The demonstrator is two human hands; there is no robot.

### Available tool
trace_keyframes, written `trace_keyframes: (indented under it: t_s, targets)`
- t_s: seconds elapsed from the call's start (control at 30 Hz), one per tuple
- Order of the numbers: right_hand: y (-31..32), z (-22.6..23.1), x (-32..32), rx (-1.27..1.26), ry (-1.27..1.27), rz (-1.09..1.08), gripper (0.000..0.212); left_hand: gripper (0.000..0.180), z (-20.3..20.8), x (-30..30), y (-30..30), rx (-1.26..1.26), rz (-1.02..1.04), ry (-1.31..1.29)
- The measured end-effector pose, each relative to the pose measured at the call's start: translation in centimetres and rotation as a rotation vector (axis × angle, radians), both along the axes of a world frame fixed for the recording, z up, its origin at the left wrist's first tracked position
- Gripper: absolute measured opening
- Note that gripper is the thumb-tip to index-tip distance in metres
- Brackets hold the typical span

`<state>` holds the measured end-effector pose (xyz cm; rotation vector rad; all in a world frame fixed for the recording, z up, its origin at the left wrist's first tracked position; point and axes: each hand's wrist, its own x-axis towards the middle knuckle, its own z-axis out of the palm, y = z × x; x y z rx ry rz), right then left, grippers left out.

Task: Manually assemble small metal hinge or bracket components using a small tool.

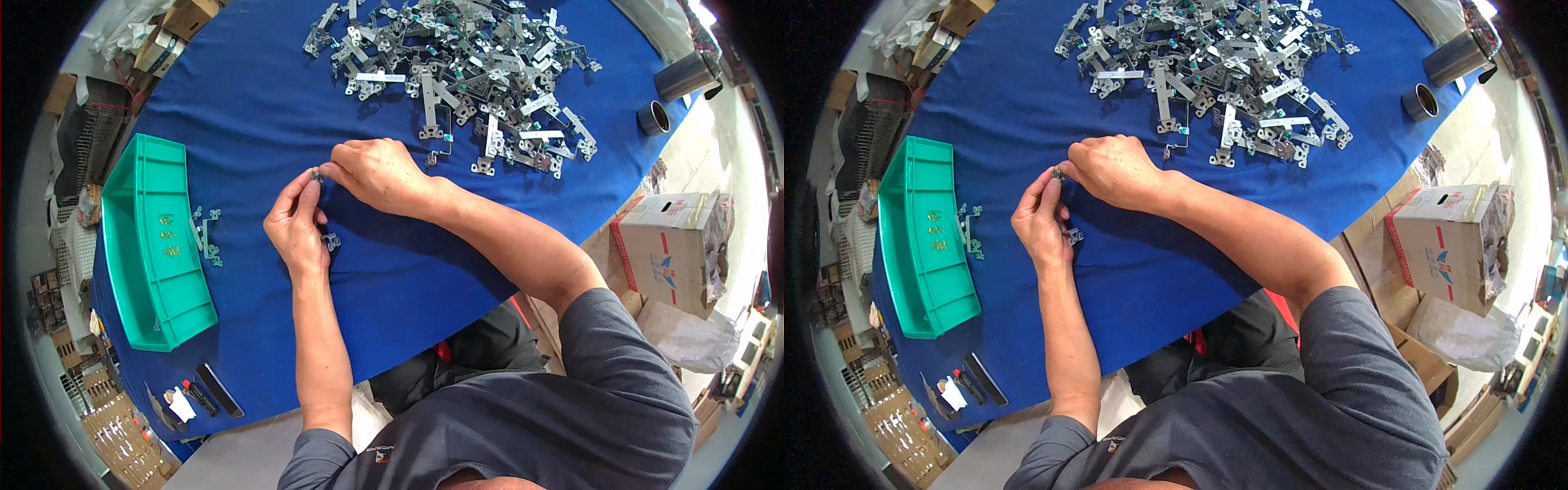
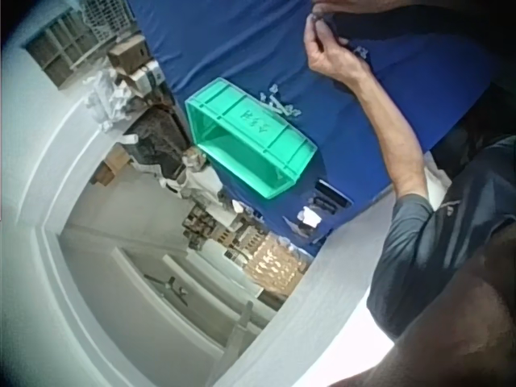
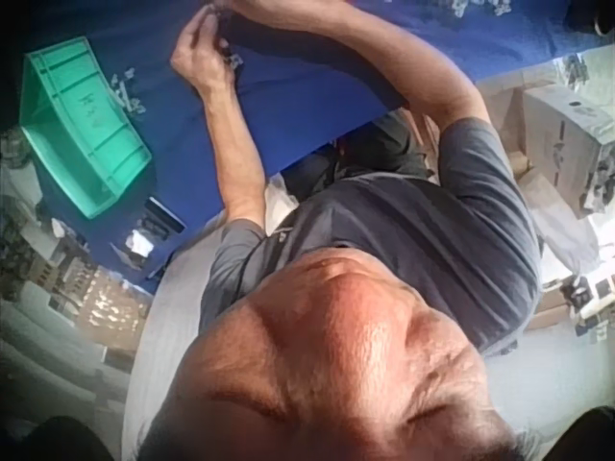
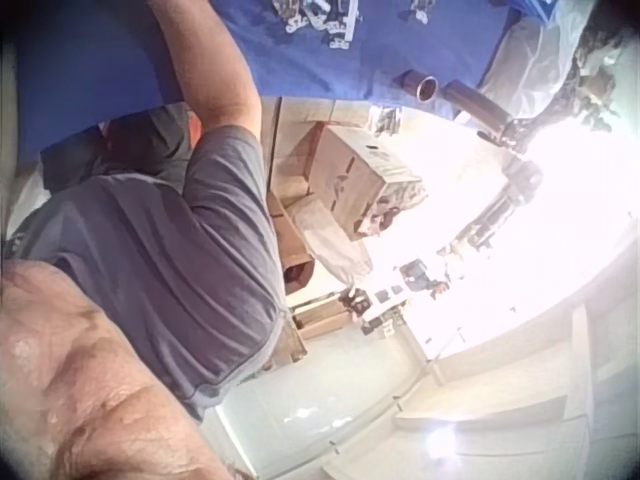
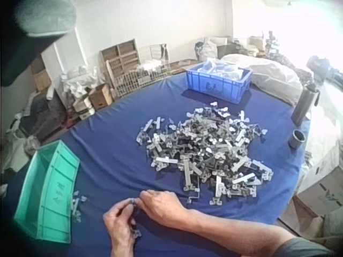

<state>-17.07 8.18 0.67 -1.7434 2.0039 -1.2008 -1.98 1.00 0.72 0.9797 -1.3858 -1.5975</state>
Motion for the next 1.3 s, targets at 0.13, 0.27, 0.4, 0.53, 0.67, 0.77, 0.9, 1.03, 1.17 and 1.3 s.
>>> trace_keyframes:
  t_s: [0.13,0.27,0.4,0.53,0.67,0.77,0.9,1.03,1.17,1.3]
  targets:
    - [-0.1,-0.4,0.1,-0.199,-0.039,-0.022,0.032,0.021,0.2,-0.3,0.2,0.004,0.022,0.011]
    - [0.0,0.2,-0.2,-0.008,-0.001,0.014,0.029,0.021,0.2,-0.1,0.1,-0.012,-0.007,-0.011]
    - [-0.2,-0.4,0.1,-0.037,0.022,-0.013,0.024,0.021,0.0,-0.1,0.0,-0.023,0.006,-0.007]
    - [-0.3,-0.5,0.3,-0.128,-0.048,0.019,0.019,0.019,0.5,-0.1,0.1,-0.001,0.023,-0.013]
    - [-0.1,-0.4,0.0,-0.07,0.045,-0.013,0.033,0.017,0.3,-0.1,0.2,0.008,0.001,-0.002]
    - [-0.2,-0.4,-0.1,-0.063,0.046,-0.016,0.027,0.018,0.3,-0.1,0.1,0.01,-0.013,0.002]
    - [-0.3,0.1,0.1,-0.068,-0.029,-0.01,0.022,0.019,0.6,-0.2,0.1,0.018,-0.018,0.016]
    - [-0.6,-0.6,0.3,-0.144,-0.06,-0.036,0.025,0.027,-0.1,0.0,-0.1,-0.033,-0.008,0.026]
    - [-0.4,-0.2,0.0,-0.046,0.011,-0.047,0.033,0.028,-0.4,0.0,-0.1,-0.044,-0.013,0.006]
    - [-0.6,0.1,0.7,-0.193,-0.098,-0.017,0.027,0.028,-0.4,0.3,-0.1,-0.053,-0.013,0.003]
